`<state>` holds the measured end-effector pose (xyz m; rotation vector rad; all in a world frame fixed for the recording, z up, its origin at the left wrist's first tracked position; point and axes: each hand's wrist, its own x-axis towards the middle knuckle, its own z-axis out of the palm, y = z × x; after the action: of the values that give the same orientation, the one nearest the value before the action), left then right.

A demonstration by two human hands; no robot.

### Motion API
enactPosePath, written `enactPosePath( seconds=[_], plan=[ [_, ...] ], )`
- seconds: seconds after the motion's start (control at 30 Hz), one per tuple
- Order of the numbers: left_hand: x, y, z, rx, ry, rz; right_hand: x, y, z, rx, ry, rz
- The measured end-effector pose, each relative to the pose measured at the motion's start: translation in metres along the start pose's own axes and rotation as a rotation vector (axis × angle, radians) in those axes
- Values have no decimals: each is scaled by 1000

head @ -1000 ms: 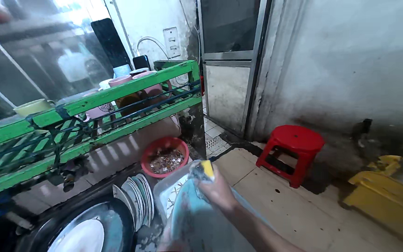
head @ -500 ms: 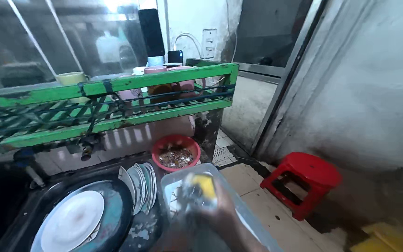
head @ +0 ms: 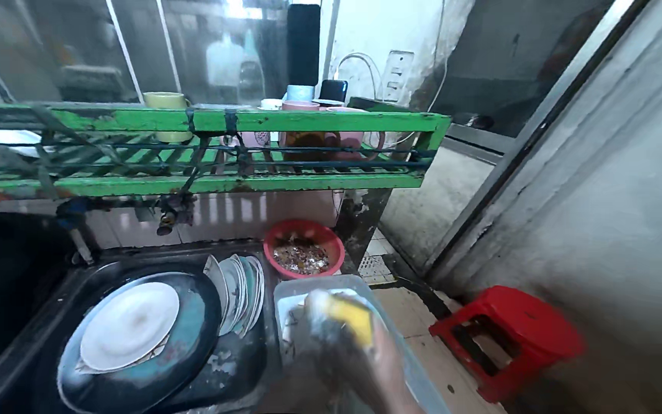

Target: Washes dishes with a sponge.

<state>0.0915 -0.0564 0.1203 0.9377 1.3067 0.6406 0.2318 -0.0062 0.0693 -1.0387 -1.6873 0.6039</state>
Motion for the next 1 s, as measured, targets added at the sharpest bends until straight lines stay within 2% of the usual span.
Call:
enactPosePath(
  seconds=[0.1,0.13,0.2,0.27,0.33,0.37,0.43,0.53,0.63,0.7,0.73,0.77,0.8,0.87,0.9,1.0],
  plan=[
    [5,-24,5,-155,93,91,23,35,-10,-45,240,439],
    [7,-28,7,-214,123,141,25,39,-10,-51,265,503],
    [17,-35,7,-301,210,311,9,28,4,-41,209,423],
    [32,-35,-4,-293,288,502,-21,11,24,24,60,212],
    [40,-29,-24,-381,412,588,-36,16,31,101,-107,23],
    [40,-25,-34,-464,441,594,-35,27,27,57,-140,1],
    [35,-23,-47,-553,400,548,-21,54,13,-108,-70,63],
    [25,-36,-31,-485,310,460,10,65,3,-328,80,168],
    [30,-44,-9,-488,293,432,3,29,24,-291,56,-7],
    [35,-46,-17,-447,396,576,-22,10,33,-216,-52,-178],
    [35,-42,-27,-476,436,592,-32,12,33,-184,-93,-215],
    [35,-35,-36,-545,475,532,-37,21,28,-185,-117,-178],
    [34,-31,-42,-597,492,476,-37,34,20,-194,-132,-62],
    [30,-34,-40,-575,419,450,-23,58,9,-250,-57,168],
    [28,-40,-33,-538,365,480,-16,60,7,-272,-6,209],
    [27,-48,-2,-535,297,426,-11,36,22,-112,20,70]
  ],
)
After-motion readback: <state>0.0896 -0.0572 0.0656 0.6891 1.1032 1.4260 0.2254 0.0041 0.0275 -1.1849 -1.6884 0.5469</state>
